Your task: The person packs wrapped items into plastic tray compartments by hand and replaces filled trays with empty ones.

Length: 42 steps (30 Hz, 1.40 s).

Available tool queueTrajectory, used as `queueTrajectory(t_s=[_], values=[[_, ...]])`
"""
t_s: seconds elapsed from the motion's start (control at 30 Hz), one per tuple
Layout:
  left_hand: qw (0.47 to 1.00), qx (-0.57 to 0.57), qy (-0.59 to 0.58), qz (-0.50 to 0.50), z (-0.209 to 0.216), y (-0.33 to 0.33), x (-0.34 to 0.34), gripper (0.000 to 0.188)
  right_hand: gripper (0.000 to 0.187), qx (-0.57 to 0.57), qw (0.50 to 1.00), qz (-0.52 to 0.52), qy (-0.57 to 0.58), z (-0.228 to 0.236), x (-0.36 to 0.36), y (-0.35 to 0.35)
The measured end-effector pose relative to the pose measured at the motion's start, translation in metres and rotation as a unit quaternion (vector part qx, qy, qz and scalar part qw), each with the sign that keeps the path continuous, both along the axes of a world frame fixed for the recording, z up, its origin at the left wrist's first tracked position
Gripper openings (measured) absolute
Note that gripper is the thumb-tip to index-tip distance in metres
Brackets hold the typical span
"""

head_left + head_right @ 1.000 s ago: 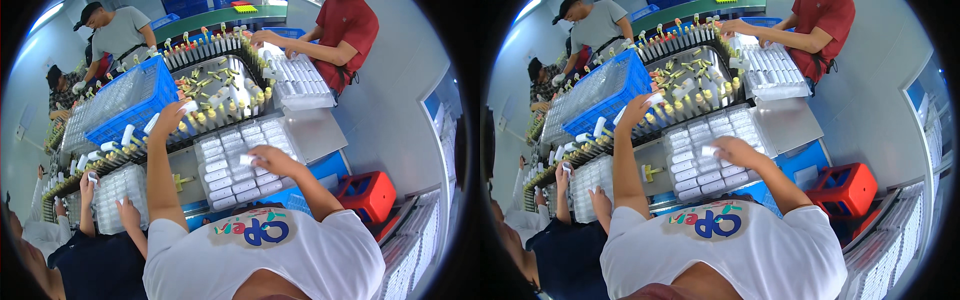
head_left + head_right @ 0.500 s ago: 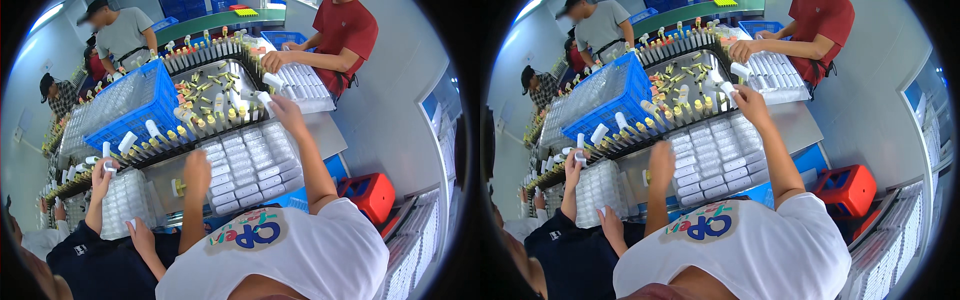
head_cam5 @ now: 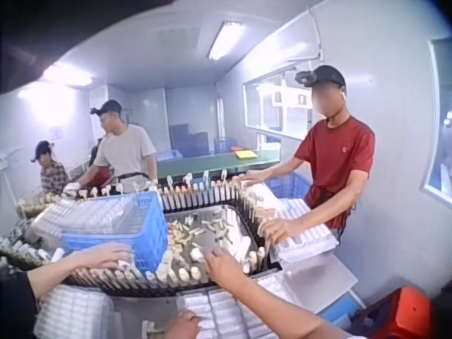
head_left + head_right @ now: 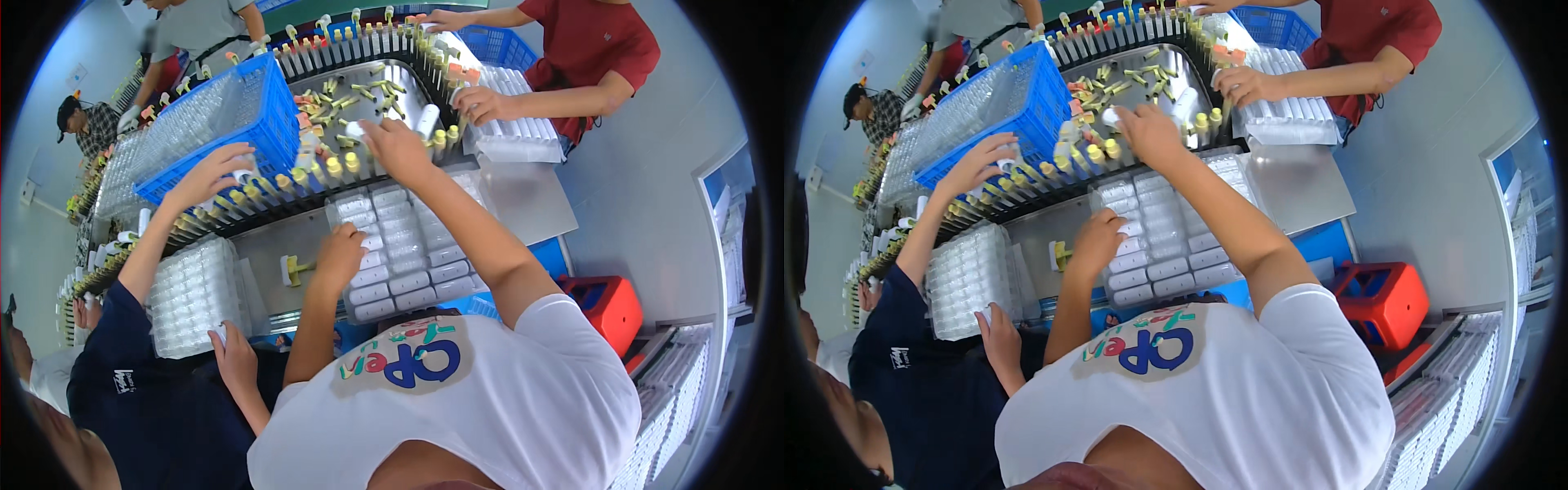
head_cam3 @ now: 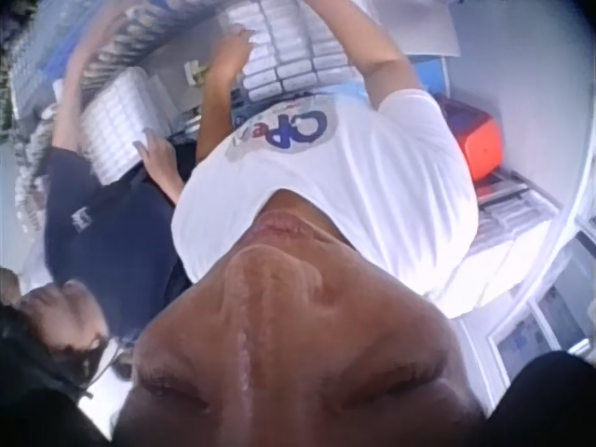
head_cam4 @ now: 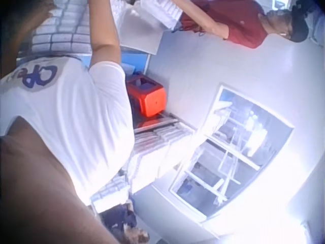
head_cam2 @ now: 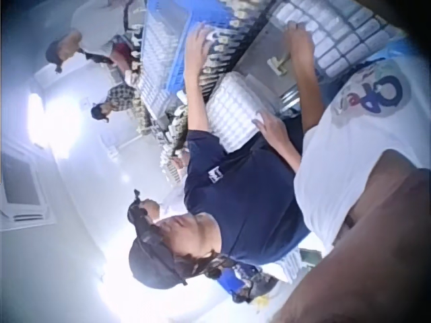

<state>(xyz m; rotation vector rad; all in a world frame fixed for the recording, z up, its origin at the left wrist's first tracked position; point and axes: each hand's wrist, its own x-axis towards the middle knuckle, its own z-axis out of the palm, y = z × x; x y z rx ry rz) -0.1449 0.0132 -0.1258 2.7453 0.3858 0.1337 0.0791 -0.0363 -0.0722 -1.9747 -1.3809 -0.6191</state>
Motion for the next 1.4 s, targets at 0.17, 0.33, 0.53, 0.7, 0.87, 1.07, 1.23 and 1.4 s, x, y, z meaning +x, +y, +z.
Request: queueTrajectory(t_s=[0.17,0.33,0.53,0.7,0.87,1.07,1.23,1.4], values=[[0.999,0.014,0.003,-0.029,0.003,-0.001,0.010,0.028,0.034,-0.036,0.991,0.082,0.099,0.009,-0.007,-0.013],[0.983,-0.124,-0.135,0.025,-0.001,0.001,-0.015,0.028,0.020,-0.336,0.930,0.051,0.144,-0.018,-0.037,-0.148],[0.945,-0.255,-0.202,0.034,0.014,-0.008,0.017,0.029,0.009,-0.323,0.943,0.054,0.056,-0.054,-0.048,-0.212],[0.911,-0.294,-0.290,0.017,0.047,-0.018,0.069,0.035,0.018,-0.282,0.942,0.095,0.159,-0.031,-0.042,-0.218],[0.940,-0.133,-0.307,0.065,0.093,-0.009,0.144,0.035,0.028,-0.091,0.885,0.114,0.443,-0.016,-0.019,-0.233],[0.955,-0.067,-0.254,0.141,0.099,0.007,0.184,0.032,0.029,0.058,0.865,0.063,0.494,-0.009,0.007,-0.245],[0.952,-0.015,-0.264,0.155,0.082,0.040,0.168,0.033,0.029,0.096,0.879,0.038,0.465,-0.012,0.034,-0.229],[0.927,0.052,-0.323,0.182,0.086,0.045,0.138,0.032,0.036,0.126,0.919,-0.040,0.370,-0.002,0.079,-0.149]])
